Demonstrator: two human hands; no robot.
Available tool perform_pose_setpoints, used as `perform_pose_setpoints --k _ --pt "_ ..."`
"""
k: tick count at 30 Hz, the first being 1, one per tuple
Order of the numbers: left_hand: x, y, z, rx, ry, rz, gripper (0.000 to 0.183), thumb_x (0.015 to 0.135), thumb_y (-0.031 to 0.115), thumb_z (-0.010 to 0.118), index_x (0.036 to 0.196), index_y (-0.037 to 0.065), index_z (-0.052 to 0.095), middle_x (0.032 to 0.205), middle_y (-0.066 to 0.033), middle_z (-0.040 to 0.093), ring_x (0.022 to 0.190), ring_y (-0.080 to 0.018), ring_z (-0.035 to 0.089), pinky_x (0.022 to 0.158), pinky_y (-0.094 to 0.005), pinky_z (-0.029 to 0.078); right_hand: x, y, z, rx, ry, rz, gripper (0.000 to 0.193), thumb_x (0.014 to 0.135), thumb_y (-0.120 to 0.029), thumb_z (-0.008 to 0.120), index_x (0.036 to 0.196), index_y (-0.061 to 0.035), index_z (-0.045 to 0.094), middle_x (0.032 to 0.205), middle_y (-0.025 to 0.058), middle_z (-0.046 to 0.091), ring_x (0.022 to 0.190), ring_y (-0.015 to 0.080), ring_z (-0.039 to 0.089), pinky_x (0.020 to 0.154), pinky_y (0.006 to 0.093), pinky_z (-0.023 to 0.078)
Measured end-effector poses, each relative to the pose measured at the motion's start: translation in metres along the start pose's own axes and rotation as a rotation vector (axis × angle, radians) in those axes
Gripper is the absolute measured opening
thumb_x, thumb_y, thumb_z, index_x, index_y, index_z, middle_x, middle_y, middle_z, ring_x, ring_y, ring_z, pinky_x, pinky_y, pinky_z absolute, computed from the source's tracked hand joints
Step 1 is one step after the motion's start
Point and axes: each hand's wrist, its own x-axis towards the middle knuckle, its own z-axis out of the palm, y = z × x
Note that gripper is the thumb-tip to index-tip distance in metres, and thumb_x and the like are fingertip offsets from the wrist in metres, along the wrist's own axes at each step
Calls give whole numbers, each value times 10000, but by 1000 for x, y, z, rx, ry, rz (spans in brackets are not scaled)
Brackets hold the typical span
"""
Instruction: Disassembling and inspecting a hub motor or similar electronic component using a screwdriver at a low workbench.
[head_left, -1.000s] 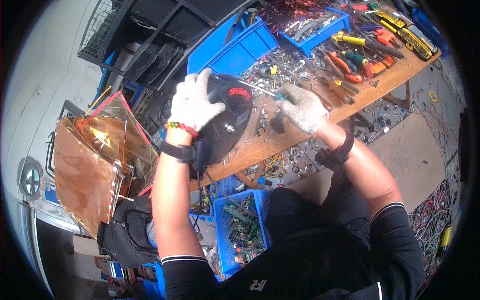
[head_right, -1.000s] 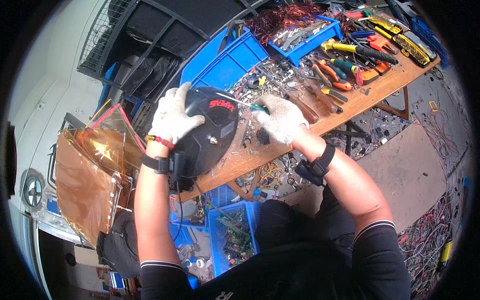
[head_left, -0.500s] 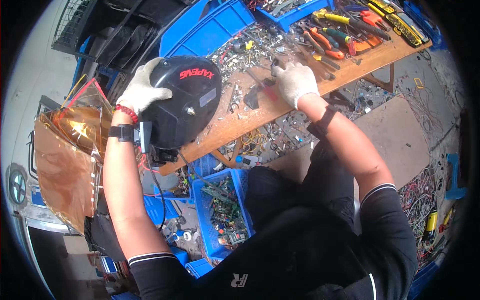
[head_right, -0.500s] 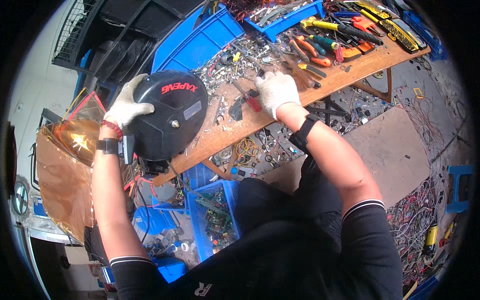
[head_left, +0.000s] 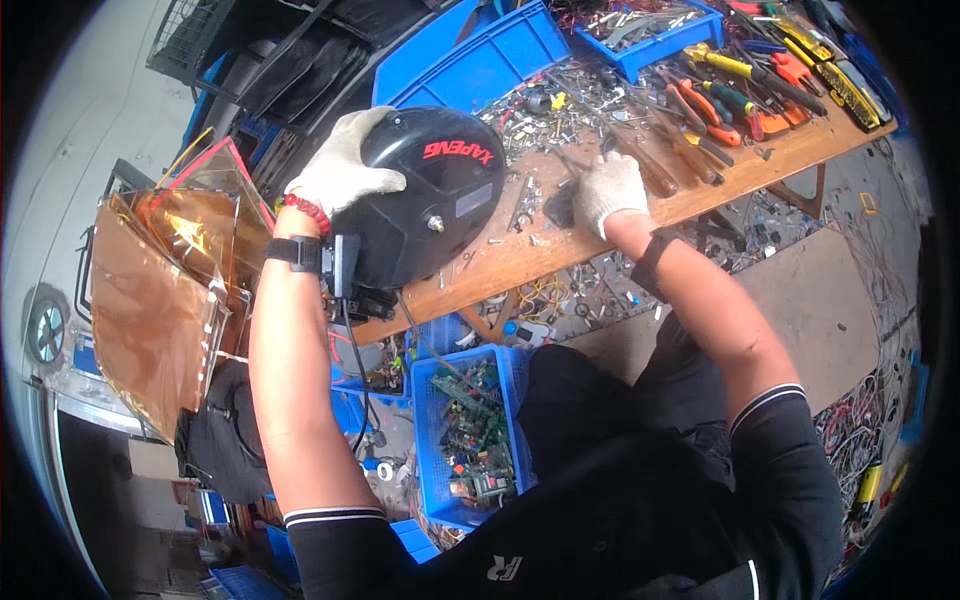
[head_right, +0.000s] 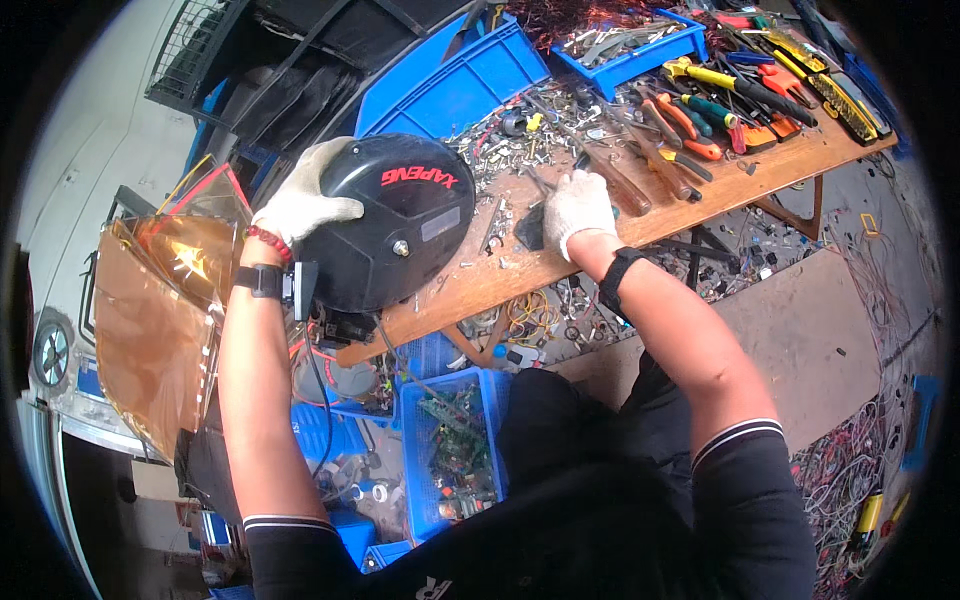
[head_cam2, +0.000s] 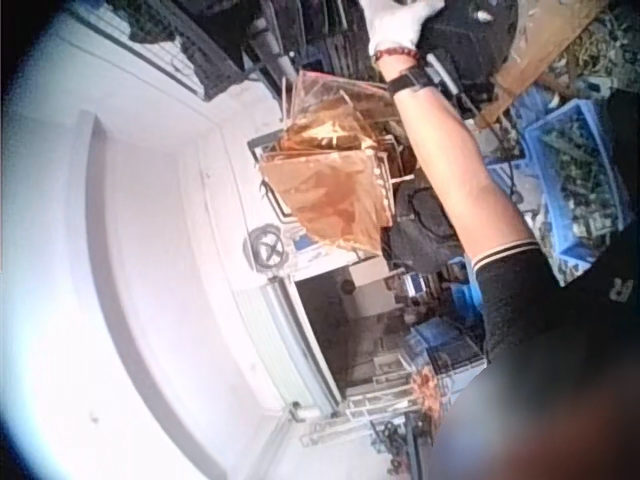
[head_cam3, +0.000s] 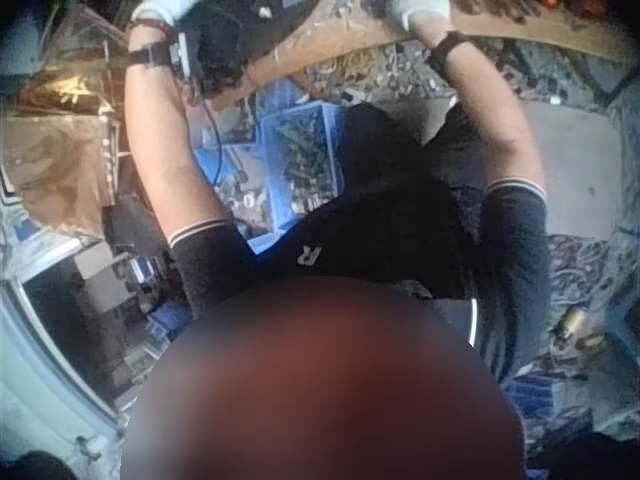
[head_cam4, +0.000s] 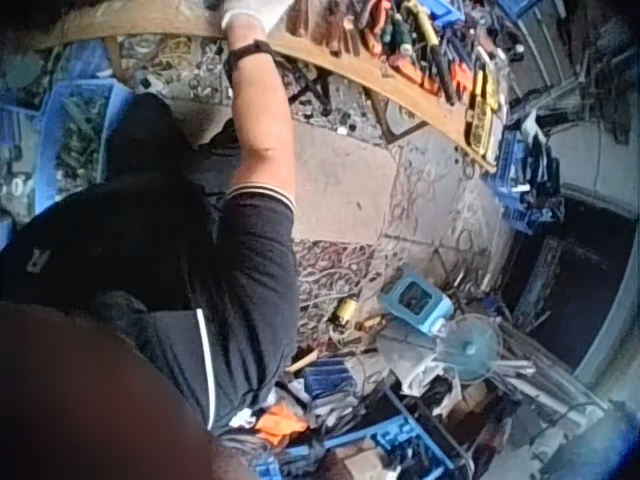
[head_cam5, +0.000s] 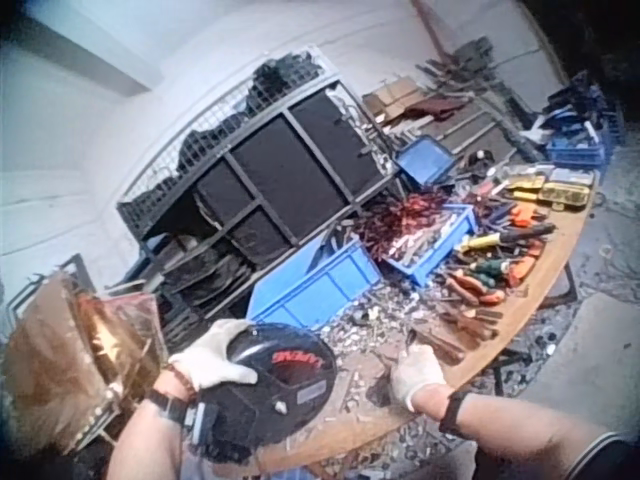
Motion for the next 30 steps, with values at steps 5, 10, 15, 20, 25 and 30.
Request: perform_pose_setpoints --k 5,10,15,20,25,30 --pt "2 -14 3 -32 19 -23 1003 702 422 884 1558 71 497 1559 -227 487 1491 -373 440 1256 -426 360 4 -4 -30 152 52 182 273 1002 -244 565 1061 -116 798 1134 129 760 1125 300 694 925 436 521" --pt "16 -27 4 -67 -6 -27 1038 717 312 930 1588 22 445 1561 -194 522 1464 -298 484 1235 -387 365 5 14 -52 370 -89 271 323 1028 -308 545 1096 -46 722 1085 225 768 1058 399 741 938 496 562" --pt "24 -35 4 -99 -13 -23 994 728 292 908 1574 13 465 1563 -195 522 1459 -295 490 1231 -378 368 7 38 -60 957 388 500 480 953 -523 661 1052 -55 707 1012 229 759 990 403 738 913 458 550" --pt "28 -40 5 -86 1 -29 963 745 277 888 1579 37 471 1552 -184 544 1434 -287 517 1206 -373 404 18 50 -69 1723 772 568 367 999 -415 717 974 -49 723 763 55 691 605 168 622 567 314 485" --pt "32 -26 4 -114 -25 -7 981 734 270 893 1579 21 462 1544 -191 551 1419 -288 530 1195 -366 414 4 33 -106 2137 431 545 356 1025 -422 695 887 -97 650 636 -7 565 472 114 511 433 281 397" --pt "24 -26 5 -153 -20 -49 999 730 259 904 1580 -1 449 1550 -201 538 1427 -289 521 1210 -372 394 0 -16 -132 1774 641 372 390 1020 -379 709 1084 3 665 725 33 607 599 126 594 544 290 480"
